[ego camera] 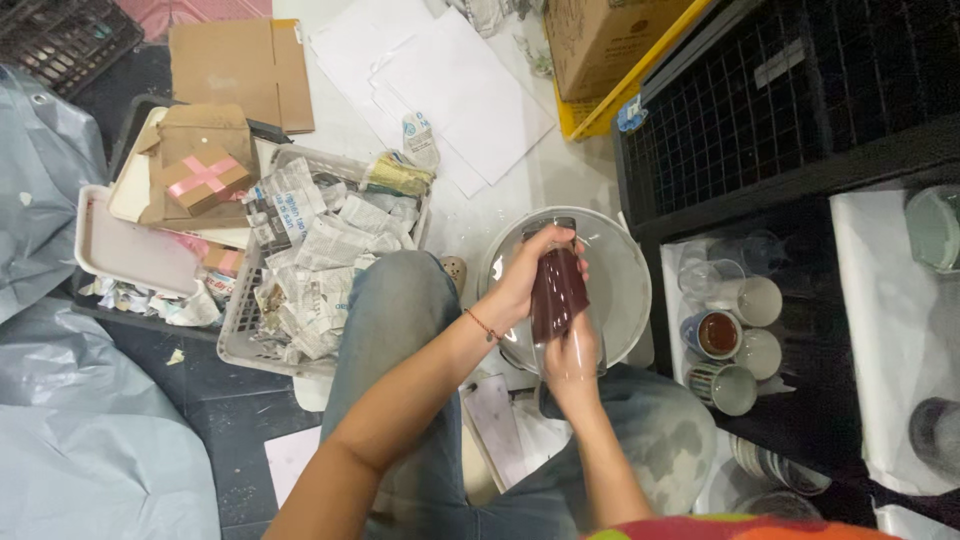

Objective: The person washes and dries several glass tumblers one by one. They rinse each glass in a bucket of water, wipe it dry with a maroon cloth, and place it on a nearby shelf.

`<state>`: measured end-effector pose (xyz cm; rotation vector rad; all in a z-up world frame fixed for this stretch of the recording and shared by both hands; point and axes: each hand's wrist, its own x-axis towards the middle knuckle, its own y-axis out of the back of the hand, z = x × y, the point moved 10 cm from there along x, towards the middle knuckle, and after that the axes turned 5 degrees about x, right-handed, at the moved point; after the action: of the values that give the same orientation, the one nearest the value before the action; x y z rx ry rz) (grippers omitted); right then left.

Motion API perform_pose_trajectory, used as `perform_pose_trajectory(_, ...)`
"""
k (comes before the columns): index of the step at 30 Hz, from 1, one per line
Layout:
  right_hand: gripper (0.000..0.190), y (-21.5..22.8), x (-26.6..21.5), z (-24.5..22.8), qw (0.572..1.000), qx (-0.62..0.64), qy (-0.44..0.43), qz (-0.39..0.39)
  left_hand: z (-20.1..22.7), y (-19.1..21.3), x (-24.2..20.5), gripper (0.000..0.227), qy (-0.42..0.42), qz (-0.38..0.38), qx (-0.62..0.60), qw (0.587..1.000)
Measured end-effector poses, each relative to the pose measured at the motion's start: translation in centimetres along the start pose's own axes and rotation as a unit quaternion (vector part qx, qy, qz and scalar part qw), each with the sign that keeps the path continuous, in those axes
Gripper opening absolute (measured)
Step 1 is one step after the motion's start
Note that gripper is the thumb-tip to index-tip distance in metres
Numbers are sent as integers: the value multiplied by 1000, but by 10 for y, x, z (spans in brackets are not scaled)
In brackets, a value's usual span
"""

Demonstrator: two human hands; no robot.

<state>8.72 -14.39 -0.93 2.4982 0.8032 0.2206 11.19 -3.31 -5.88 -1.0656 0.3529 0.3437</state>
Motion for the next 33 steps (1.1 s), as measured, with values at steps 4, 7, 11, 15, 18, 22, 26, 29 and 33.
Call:
perform_pose_trajectory(4, 29, 9, -14, -27, 989, -135, 38, 37, -9, 15, 10, 30, 22, 24, -76, 997)
perform_pose_trajectory(7, 36, 21, -18, -53, 988, -137, 61, 41, -8, 29, 22, 34, 14, 29, -126, 992)
perform_pose_trajectory(11, 26, 49, -27, -98, 968, -113, 180, 133, 11, 63, 29, 38, -44, 88, -166, 981)
perform_pose_trajectory(15, 19, 66, -25, -85, 971, -91, 166, 146, 27, 73, 26, 37, -73, 126, -181, 973)
perform_pose_trajectory(18, 17, 49, -16, -42, 995, 78, 66, 21, 32, 59, 21, 40, -61, 88, -178, 978)
perform_pose_trajectory(22, 47, 5, -5, 3, 929, 343, -97, -97, 36, 50, 10, 36, -67, 95, -141, 983)
perform_pose_trajectory(26, 60, -17, 2, -20, 928, 318, -12, -196, 37, 41, -1, 33, -105, 88, -73, 988)
perform_pose_trajectory(29, 60, -20, 11, -27, 944, 257, -2, -205, 28, 29, -3, 32, -110, 59, -63, 990)
perform_pose_trajectory(33, 54, -21, 30, -2, 980, 95, -46, -170, 21, 30, -1, 25, -148, 78, -89, 982)
